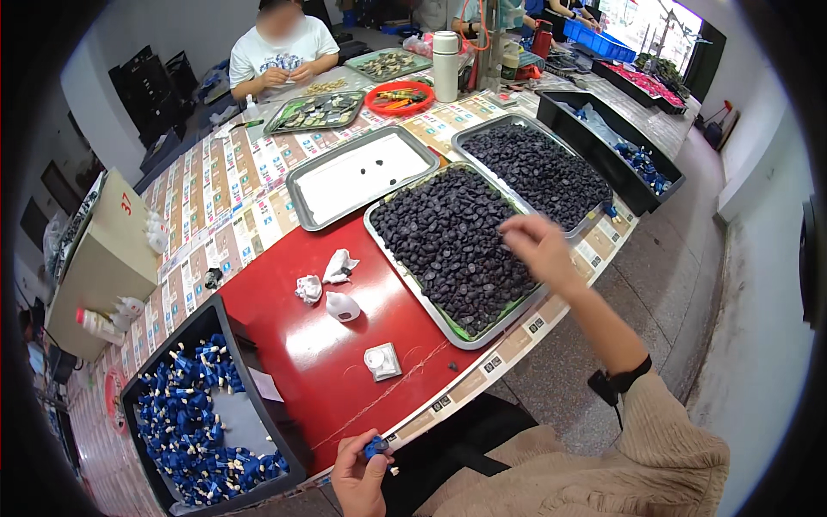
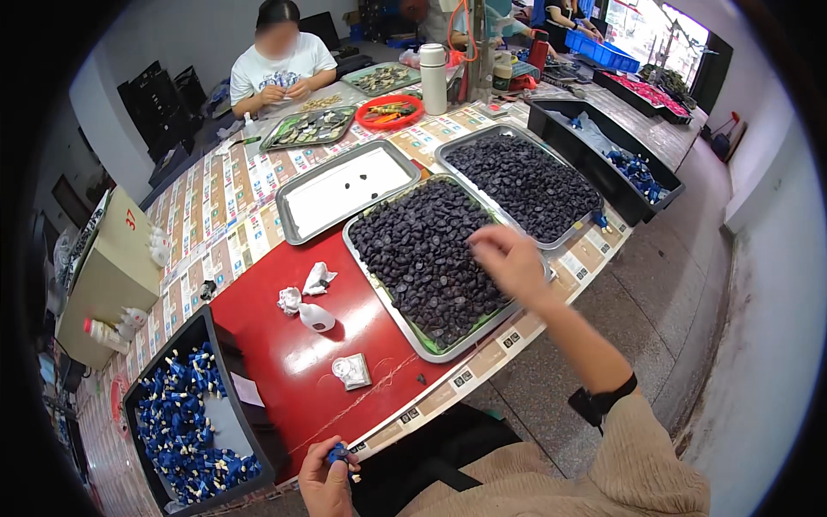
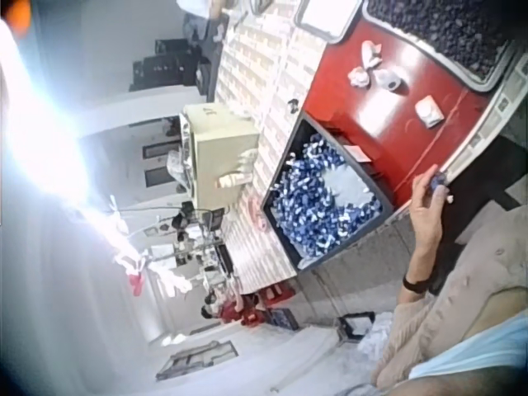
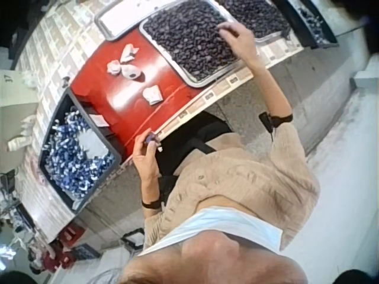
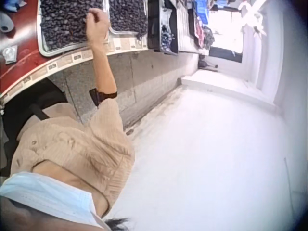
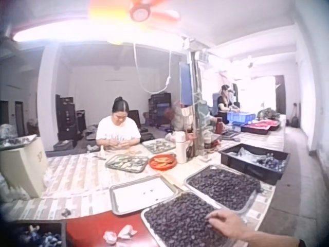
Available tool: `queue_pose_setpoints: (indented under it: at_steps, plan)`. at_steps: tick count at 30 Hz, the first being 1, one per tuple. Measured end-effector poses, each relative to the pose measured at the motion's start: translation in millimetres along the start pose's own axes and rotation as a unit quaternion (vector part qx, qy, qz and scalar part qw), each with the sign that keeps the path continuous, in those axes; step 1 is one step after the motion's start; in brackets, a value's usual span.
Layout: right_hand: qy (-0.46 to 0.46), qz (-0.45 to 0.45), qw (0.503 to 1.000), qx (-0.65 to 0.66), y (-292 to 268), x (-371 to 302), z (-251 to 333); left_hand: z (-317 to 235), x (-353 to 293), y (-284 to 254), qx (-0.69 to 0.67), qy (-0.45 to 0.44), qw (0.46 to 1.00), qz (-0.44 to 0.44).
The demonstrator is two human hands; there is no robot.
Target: Manually assembling small blue and white plastic components at a workshop table.
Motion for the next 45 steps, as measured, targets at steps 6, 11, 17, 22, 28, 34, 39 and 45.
queue_pose_setpoints:
  at_steps: [6,11,17,22,28,34,39,45]
  plan:
    - [-0.088,-0.126,0.942,-0.298,-100,67,-100,-2,1,7,-0.015,-0.017,1.000,0.020]
    - [-0.094,-0.037,0.938,-0.332,-88,79,-105,-1,3,14,-0.019,-0.030,0.998,0.043]
    - [-0.086,0.011,0.933,-0.349,-80,82,-103,-3,2,20,-0.008,-0.027,0.998,0.060]
    - [-0.065,0.016,0.928,-0.366,-84,82,-104,-2,1,17,-0.006,-0.028,0.998,0.055]
    - [-0.062,-0.066,0.962,-0.257,-98,77,-103,2,0,12,-0.004,-0.026,0.998,0.053]
    - [-0.014,-0.052,0.984,-0.169,-91,68,-85,2,-2,10,0.003,-0.030,0.999,0.044]
    - [0.047,0.050,0.997,0.040,-45,47,-41,11,-2,7,-0.018,-0.034,0.999,0.025]
    - [0.153,0.175,0.954,0.191,15,-2,9,14,1,8,-0.041,0.002,0.998,0.051]
Point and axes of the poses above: each hand's wrist, its own x-axis towards the middle knuckle, its own y-axis out of the palm, z = x × y, the point moved 4 cm from there along x, towards the middle knuckle, and after that the axes turned 5 degrees about x, right-handed, at the moved point
